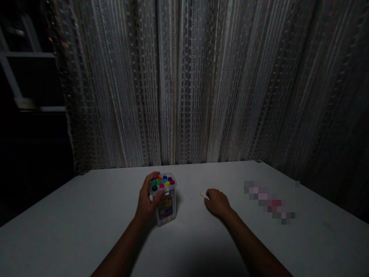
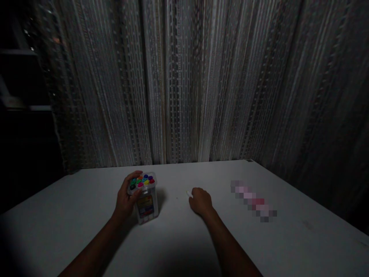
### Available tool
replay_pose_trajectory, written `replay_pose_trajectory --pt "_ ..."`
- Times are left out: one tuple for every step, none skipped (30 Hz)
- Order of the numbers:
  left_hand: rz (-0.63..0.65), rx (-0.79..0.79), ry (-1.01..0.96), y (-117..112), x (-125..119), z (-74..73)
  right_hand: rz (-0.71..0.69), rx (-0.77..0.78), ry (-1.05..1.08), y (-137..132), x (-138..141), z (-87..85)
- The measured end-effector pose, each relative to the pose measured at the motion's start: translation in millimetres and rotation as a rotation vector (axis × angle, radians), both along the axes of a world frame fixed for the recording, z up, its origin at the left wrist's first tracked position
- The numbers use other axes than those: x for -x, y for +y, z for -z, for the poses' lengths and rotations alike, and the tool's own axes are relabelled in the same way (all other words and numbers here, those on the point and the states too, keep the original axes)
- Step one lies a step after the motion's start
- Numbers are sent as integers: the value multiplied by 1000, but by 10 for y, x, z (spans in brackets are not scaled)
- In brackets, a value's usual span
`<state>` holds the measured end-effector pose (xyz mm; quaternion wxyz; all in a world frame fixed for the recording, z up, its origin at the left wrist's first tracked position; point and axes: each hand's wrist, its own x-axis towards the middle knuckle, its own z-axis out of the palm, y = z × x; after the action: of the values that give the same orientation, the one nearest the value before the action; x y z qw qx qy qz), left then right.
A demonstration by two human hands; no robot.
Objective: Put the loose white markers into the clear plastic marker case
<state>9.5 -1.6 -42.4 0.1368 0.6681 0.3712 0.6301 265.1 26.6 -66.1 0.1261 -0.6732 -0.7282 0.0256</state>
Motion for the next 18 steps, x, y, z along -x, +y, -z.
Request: replay_pose_trajectory --pt "-2 -3 2 3 4 3 -12 -5 3 -9 9 8" --pt "-4 -5 3 4 6 4 -18 -8 8 -17 16 21" --pt "-5 -7 4 3 8 4 -19 -11 19 -23 23 35" --pt "-3 -9 6 0 7 1 -16 -18 36 -24 32 47" --pt "-1 -11 4 -5 5 -4 -9 -27 65 -19 46 49" --pt "5 -10 0 -12 0 -11 -7 -36 110 -6 66 30" --pt "12 -6 -10 -20 -6 -19 -11 -48 169 14 96 -19" --pt "20 1 -22 -27 -13 -26 -30 -64 233 43 136 -109" --pt "28 8 -35 -34 -20 -33 -69 -88 290 77 185 -245" --pt "34 12 -47 -39 -26 -37 -117 -118 337 117 244 -428" --pt "38 12 -55 -42 -30 -40 -198 -163 324 158 311 -653" --pt "41 9 -61 -44 -33 -40 -298 -220 289 199 384 -907" --pt "43 5 -65 -44 -35 -39 -385 -277 252 238 462 -1175" --pt "47 2 -70 -44 -35 -38 -450 -306 212 273 544 -1438" --pt "52 2 -76 -44 -35 -36 -499 -316 177 300 628 -1677" --pt "59 6 -81 -45 -34 -34 -534 -343 170 319 712 -1876" --pt "65 9 -85 -46 -33 -32 -552 -388 208 328 792 -2024" --pt "71 9 -88 -47 -32 -31 -574 -434 286 327 865 -2115"
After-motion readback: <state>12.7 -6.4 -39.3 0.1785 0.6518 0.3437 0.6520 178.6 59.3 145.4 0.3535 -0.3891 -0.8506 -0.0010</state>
